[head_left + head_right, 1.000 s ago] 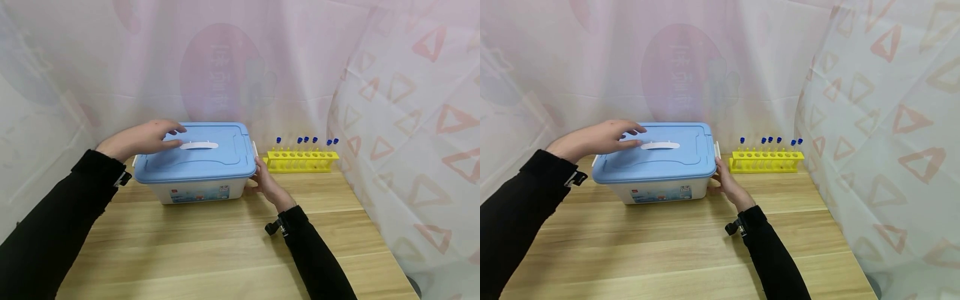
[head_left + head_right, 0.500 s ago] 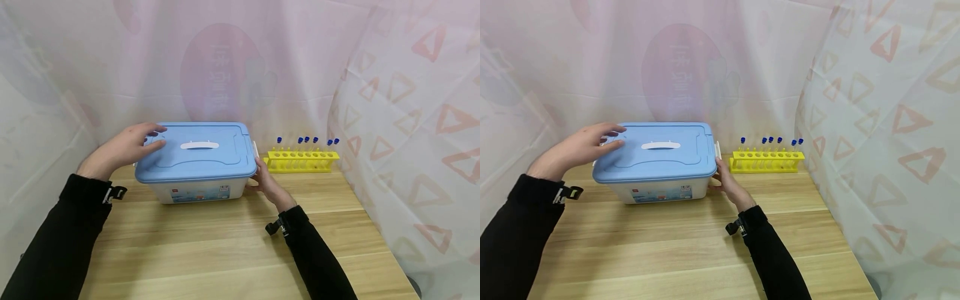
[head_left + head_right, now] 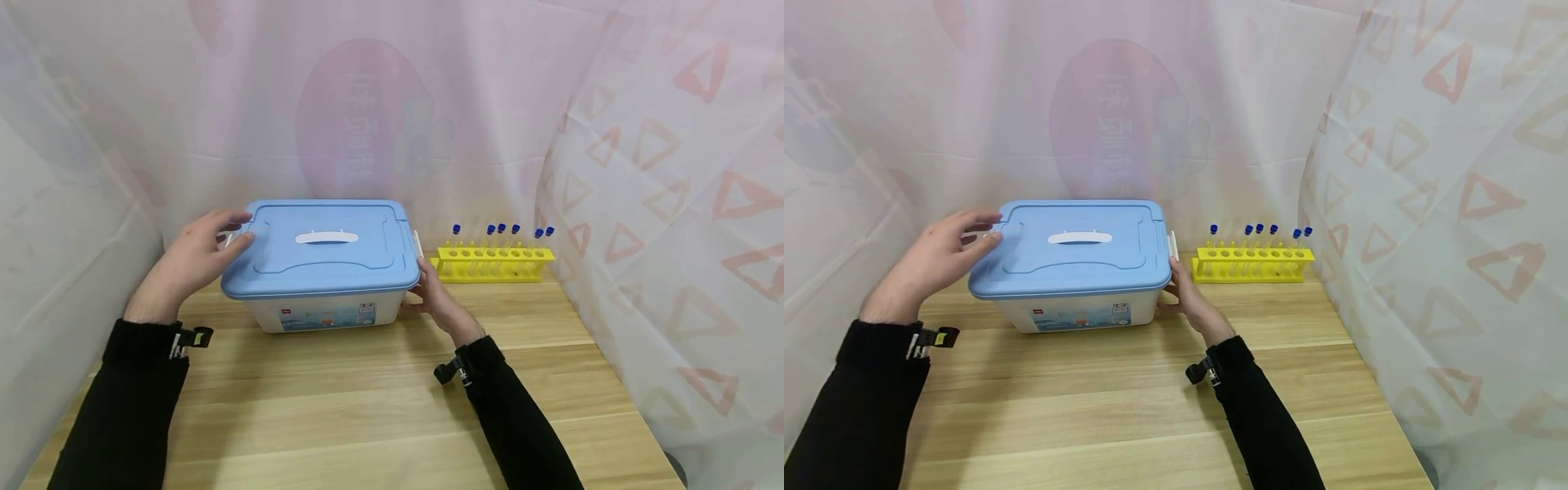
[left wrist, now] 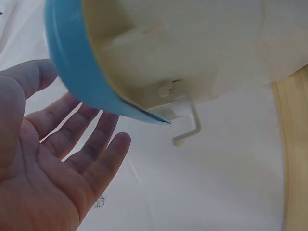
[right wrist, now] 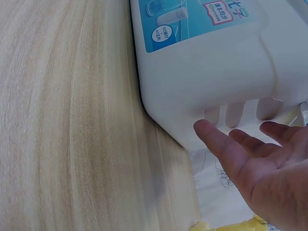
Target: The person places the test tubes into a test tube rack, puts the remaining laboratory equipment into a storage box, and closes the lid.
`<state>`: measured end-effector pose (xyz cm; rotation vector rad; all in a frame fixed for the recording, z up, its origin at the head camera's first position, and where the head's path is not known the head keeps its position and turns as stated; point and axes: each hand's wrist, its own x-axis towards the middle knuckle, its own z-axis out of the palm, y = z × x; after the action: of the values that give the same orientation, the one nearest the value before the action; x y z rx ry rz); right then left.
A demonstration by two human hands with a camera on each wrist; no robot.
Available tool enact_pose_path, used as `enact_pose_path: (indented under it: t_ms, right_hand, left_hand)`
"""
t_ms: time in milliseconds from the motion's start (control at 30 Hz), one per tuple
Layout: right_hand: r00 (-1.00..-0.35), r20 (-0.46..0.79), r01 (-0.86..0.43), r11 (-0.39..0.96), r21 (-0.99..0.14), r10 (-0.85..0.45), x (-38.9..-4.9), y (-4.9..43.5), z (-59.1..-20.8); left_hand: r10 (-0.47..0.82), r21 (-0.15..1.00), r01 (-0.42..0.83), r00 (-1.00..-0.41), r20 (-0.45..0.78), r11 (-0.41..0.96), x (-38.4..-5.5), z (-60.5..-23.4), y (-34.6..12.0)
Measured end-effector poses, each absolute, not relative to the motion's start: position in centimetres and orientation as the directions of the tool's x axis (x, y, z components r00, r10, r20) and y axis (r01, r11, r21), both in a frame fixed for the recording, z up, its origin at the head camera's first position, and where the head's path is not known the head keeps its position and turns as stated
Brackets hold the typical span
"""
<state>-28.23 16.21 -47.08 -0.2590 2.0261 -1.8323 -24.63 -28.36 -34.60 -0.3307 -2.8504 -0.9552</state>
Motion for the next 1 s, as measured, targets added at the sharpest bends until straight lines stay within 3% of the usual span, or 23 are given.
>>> enact_pose_path:
  t_ms: [567, 800, 1000]
  right_hand:
    - [-0.904, -0.162, 0.123, 0.122, -0.985, -0.396, -28.3, 16.2, -47.0]
    - [-0.902, -0.163, 0.127, 0.115, -0.985, -0.4, -28.3, 16.2, -47.0]
    - [-0.898, -0.169, 0.133, 0.115, -0.984, -0.405, -28.3, 16.2, -47.0]
  left_hand:
    - [-0.078, 0.779, 0.046, -0.99, 0.121, 0.626, -23.9, -40.6, -30.4]
    - [-0.11, 0.861, -0.034, -0.994, 0.026, 0.508, -23.8, -42.7, -30.6]
    - [-0.04, 0.948, -0.064, -0.998, -0.054, 0.311, -23.9, -44.2, -30.6]
